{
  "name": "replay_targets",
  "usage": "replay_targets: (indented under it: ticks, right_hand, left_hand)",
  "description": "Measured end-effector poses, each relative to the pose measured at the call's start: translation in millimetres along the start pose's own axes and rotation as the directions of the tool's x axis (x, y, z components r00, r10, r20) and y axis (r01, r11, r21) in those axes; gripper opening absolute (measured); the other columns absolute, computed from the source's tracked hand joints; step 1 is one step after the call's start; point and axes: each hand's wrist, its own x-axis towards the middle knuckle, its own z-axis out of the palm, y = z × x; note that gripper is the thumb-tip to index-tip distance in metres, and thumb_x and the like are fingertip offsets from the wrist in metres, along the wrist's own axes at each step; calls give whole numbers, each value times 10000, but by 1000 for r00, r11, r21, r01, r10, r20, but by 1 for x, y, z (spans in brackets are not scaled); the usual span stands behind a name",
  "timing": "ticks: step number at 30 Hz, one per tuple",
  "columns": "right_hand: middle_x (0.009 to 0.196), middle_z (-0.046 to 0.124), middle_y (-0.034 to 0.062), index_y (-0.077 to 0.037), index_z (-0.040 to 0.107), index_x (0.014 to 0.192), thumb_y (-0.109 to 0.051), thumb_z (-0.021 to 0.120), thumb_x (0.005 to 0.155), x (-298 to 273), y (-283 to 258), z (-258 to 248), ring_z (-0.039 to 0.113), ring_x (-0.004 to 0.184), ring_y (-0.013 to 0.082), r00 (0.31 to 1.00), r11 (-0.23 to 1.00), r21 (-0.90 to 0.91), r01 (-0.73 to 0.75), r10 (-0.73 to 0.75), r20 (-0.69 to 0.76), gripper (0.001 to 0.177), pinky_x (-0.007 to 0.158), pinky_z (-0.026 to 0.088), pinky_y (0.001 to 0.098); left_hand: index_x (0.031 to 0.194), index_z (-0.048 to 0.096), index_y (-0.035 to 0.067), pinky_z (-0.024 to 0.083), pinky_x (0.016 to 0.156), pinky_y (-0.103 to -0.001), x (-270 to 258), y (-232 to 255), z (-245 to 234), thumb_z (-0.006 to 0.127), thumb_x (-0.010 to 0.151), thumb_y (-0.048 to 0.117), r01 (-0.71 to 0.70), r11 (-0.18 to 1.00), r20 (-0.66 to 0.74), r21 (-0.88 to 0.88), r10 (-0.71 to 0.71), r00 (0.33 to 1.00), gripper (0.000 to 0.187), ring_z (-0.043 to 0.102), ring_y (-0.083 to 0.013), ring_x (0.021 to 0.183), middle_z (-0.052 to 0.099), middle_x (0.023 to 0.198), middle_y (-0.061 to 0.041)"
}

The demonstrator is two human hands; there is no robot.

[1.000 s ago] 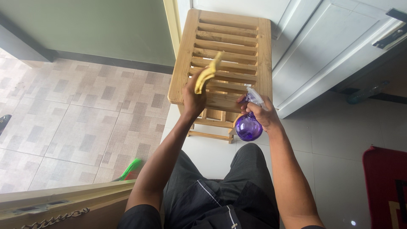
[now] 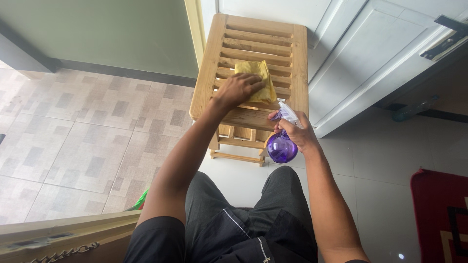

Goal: The person wipes down a wooden stool with a cloth and a spray bottle, applying cleaning liquid and rubbing the slats and legs.

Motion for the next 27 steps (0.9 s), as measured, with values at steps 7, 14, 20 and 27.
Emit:
replay_targets:
  ticks: [7,14,20,27]
  right_hand:
    - [939,721,46,2,745,1014,-185,574,814,-2,-10,3,642,797,109,999,999,-16,-34,34,-10,322,782,600,291]
    - [890,705,74,13,758,1025,-190,582,833,3,-4,0,639,810,122,1000,998,-54,-30,30,-3,330,775,590,304]
    - [902,711,52,7,739,1025,-184,580,826,3,-1,1,645,803,114,999,998,-36,-46,46,-20,318,767,604,307]
    - [990,730,66,4,728,1043,-164,574,824,2,2,1,657,800,124,1000,999,-23,-29,28,-6,316,781,595,305]
  left_hand:
    - [1163,699,56,606,835,-477,9,-2,-21,707,901,225,372,884,194,281,-432,881,311,728,-266,1003,728,1172,-141]
    - [1039,662,-30,629,812,-431,11,46,-4,602,996,96,467,808,205,360,-557,805,146,719,-362,1062,687,1188,-322]
    - [1157,613,-44,615,803,-440,12,55,-22,664,919,155,392,887,138,243,-432,891,315,680,-358,1133,668,1216,-279]
    - [1391,488,-27,552,948,-459,36,33,-3,573,932,85,506,858,92,88,-513,853,481,663,-338,1158,653,1249,-241]
